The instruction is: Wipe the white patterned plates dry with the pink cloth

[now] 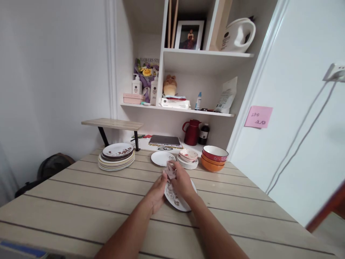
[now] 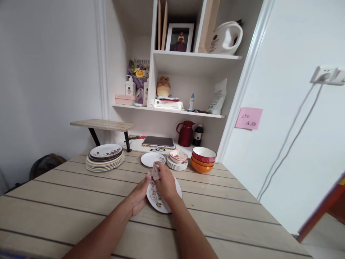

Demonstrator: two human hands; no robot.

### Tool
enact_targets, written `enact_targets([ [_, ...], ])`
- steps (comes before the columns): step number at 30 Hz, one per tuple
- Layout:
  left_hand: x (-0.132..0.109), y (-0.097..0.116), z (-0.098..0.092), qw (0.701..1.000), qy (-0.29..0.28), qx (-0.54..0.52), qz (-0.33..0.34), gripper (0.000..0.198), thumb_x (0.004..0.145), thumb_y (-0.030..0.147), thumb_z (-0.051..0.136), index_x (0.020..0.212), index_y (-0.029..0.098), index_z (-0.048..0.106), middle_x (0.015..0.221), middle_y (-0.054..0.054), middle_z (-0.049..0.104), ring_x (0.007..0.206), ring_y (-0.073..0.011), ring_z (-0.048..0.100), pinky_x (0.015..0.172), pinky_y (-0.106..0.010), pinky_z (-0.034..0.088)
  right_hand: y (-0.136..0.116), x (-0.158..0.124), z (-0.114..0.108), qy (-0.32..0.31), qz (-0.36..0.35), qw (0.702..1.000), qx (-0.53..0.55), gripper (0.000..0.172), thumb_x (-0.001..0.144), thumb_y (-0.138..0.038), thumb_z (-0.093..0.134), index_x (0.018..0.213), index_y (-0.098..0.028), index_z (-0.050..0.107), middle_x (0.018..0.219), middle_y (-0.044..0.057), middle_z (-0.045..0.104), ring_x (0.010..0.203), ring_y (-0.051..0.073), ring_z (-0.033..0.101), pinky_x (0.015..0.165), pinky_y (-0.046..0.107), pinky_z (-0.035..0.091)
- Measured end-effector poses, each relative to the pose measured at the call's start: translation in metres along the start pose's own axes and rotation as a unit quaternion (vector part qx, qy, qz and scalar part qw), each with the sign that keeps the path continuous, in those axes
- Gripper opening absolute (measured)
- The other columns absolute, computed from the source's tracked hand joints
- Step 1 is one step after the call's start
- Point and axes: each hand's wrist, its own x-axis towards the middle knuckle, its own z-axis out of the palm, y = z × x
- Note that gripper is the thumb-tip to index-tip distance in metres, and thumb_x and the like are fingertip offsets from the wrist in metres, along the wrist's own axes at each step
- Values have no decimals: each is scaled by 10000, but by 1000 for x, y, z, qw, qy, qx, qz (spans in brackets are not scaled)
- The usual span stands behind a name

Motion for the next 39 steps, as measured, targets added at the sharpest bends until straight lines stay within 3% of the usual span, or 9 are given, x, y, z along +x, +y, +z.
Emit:
enact_targets([
  [5,-1,1,4,998,53,16,-8,499,787,337,689,1241,157,585,1187,-166,672,1088,-279,636,1012,-414,429,18,0,-23,-11,110,978,-175,247,738,-154,607,968,-232,559,1004,48,614,910,206,564,678,267,341],
  [10,0,-1,-3,996,88,-16,-11,460,784,313,689,1198,130,604,1139,-184,689,1062,-303,647,992,-451,443,18,-13,-50,-98,186,949,-235,247,723,-211,650,956,-259,582,1000,38,597,792,174,569,567,250,258],
  [13,2,-2,-7,992,118,-37,1,465,789,293,683,1217,139,585,1123,-179,696,1055,-301,651,977,-458,452,9,-19,-52,-189,177,939,-224,236,680,-266,691,894,-252,592,901,21,625,723,168,552,564,255,259],
  [17,4,0,-10,989,139,-49,12,470,815,295,654,1253,153,558,1154,-160,687,1055,-280,651,969,-429,464,-5,-23,-37,-281,69,947,-140,237,622,-244,722,828,-243,605,834,-8,624,729,160,532,606,249,305],
  [22,7,4,-10,994,95,-46,-20,537,834,471,590,1250,132,563,1171,-159,678,1087,-282,634,970,-406,471,-15,-19,-7,-156,-26,987,9,293,665,-146,659,940,-239,621,1002,19,557,860,160,545,735,250,403],
  [25,7,4,-8,997,60,-41,-26,583,829,504,580,1289,150,537,1191,-161,669,1111,-276,624,985,-411,460,-9,-10,-1,-80,-53,995,15,390,664,-71,615,1009,-252,631,1058,32,535,961,178,529,823,274,409],
  [31,3,1,-2,998,59,-22,-14,544,812,380,653,1284,129,551,1196,-184,663,1122,-291,618,1018,-428,435,22,-4,-26,-1,70,989,-129,337,715,-130,628,1023,-265,653,1112,51,538,1030,217,515,849,306,373],
  [35,4,-2,-5,993,113,-20,6,519,790,327,684,1243,100,573,1149,-195,682,1088,-297,637,997,-425,455,28,-11,-43,-36,164,963,-209,286,727,-260,670,1011,-251,648,1045,61,565,860,183,559,674,259,352],
  [39,8,-4,-12,987,151,-56,25,520,812,315,654,1287,138,537,1161,-183,680,1069,-288,648,975,-442,468,15,-19,-48,-178,172,941,-232,226,715,-338,666,919,-240,659,940,56,643,763,186,576,594,260,309],
])
